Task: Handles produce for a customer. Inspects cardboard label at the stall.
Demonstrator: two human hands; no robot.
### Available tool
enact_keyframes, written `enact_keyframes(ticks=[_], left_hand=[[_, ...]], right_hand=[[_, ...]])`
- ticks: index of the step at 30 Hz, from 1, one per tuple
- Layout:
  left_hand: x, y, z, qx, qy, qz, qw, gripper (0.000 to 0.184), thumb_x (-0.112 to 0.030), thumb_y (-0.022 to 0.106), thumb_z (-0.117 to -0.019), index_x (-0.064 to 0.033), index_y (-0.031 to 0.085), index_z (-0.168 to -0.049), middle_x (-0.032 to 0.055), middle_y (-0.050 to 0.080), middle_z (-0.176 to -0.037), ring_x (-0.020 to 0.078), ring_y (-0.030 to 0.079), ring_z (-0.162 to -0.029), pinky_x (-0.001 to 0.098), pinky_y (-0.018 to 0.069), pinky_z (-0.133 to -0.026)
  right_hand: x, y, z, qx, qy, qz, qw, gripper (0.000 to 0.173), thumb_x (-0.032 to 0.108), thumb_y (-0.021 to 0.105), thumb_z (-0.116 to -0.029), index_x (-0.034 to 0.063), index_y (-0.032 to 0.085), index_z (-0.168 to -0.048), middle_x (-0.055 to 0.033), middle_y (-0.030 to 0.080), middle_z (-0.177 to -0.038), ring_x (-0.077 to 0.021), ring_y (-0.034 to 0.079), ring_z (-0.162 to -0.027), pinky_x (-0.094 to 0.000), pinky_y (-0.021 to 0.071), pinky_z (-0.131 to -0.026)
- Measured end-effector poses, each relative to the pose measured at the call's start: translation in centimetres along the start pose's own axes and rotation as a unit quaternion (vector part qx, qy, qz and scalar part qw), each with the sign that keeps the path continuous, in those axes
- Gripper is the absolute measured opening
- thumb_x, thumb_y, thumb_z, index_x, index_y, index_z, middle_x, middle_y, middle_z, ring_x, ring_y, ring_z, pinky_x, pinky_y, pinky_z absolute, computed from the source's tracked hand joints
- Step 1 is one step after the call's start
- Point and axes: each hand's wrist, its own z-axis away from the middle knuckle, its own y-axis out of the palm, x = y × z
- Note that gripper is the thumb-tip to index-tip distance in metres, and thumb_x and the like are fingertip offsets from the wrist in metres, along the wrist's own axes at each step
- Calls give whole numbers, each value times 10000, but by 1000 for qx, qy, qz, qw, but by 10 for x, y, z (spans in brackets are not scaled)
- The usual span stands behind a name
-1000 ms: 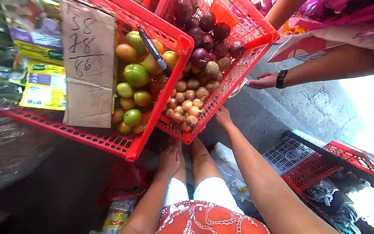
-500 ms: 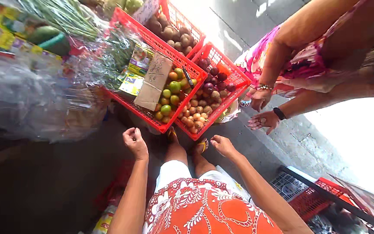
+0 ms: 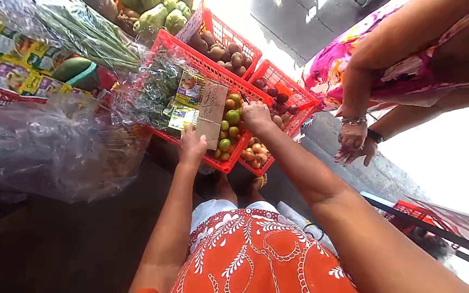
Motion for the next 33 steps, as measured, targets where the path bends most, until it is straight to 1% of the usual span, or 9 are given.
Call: enact_keyframes(ticks=[2, 3, 7, 10, 13, 21, 25, 29, 33], left_hand=[[8, 3, 10, 54, 3, 267, 962, 441, -58, 594, -945, -30, 436, -1356, 146, 605, -1132, 212, 627, -849, 381, 547, -739], [9, 2, 18, 98, -24, 416, 904, 328, -38, 495, -953, -115, 439, -1266, 54, 585, -1056, 132, 599, -789, 309, 532, -703], [17, -6, 17, 143, -107, 721, 669, 167, -139, 388, -1095, -101, 536, -1161, 110, 707, -1016, 260, 723, -959, 442, 591, -906], [27, -6, 3, 122, -128, 779, 602, 232, -177, 358, -1115, -48, 519, -1222, 194, 708, -1114, 349, 710, -1066, 491, 577, -945], [28, -8, -5, 115, -138, 779, 601, 226, -170, 367, -1113, -45, 534, -1202, 190, 702, -1130, 322, 712, -1065, 436, 585, -933], [29, -10, -5, 163, -142, 749, 626, 213, -160, 366, -1111, -61, 535, -1193, 181, 705, -1120, 321, 708, -1077, 450, 571, -948], [26, -10, 0, 193, -112, 694, 684, 203, -156, 363, -1109, -70, 518, -1209, 158, 709, -1133, 275, 717, -1057, 413, 569, -953], [27, 1, 16, 190, -83, 570, 795, 242, -288, 348, -1121, -115, 503, -1189, 54, 657, -997, 131, 658, -819, 308, 561, -771], [31, 10, 24, 149, -98, 554, 813, 201, -286, 350, -1115, -128, 475, -1117, 24, 579, -903, 112, 586, -744, 290, 522, -684]], right_hand=[[-8, 38, -41, 5, 14, -16, 1000, 351, 61, 605, -963, -33, 619, -1300, -313, 636, -1247, -496, 589, -1205, -662, 426, -1021], [-9, 41, -51, 27, 29, -24, 999, 400, 83, 647, -940, -16, 605, -1325, -313, 626, -1266, -496, 582, -1214, -665, 420, -1023], [9, 8, -17, 6, 60, -127, 990, 501, 33, 663, -915, 38, 513, -1393, -281, 661, -1195, -487, 644, -1127, -675, 501, -924], [32, -11, 57, -3, -30, -285, 958, 595, 6, 656, -933, 125, 443, -1475, -235, 697, -1055, -431, 705, -874, -625, 576, -734], [52, 5, 87, 32, -78, -336, 938, 471, 38, 694, -928, 123, 602, -1383, -140, 744, -1028, -296, 736, -883, -548, 599, -823], [82, 13, 95, 62, -73, -264, 960, 386, 26, 620, -948, 64, 656, -1331, -166, 730, -1125, -334, 711, -1029, -544, 553, -934], [86, 12, 91, 57, -83, -243, 965, 346, 42, 594, -975, 34, 665, -1313, -170, 713, -1183, -332, 692, -1099, -529, 540, -977], [97, 21, 88, -46, -82, -242, 966, 258, 120, 607, -1003, 12, 606, -1237, -179, 712, -1033, -366, 721, -924, -558, 585, -787], [122, 15, 95, 15, -52, -178, 983, 411, 142, 597, -993, 37, 526, -1383, -183, 714, -946, -391, 725, -826, -563, 576, -690]])
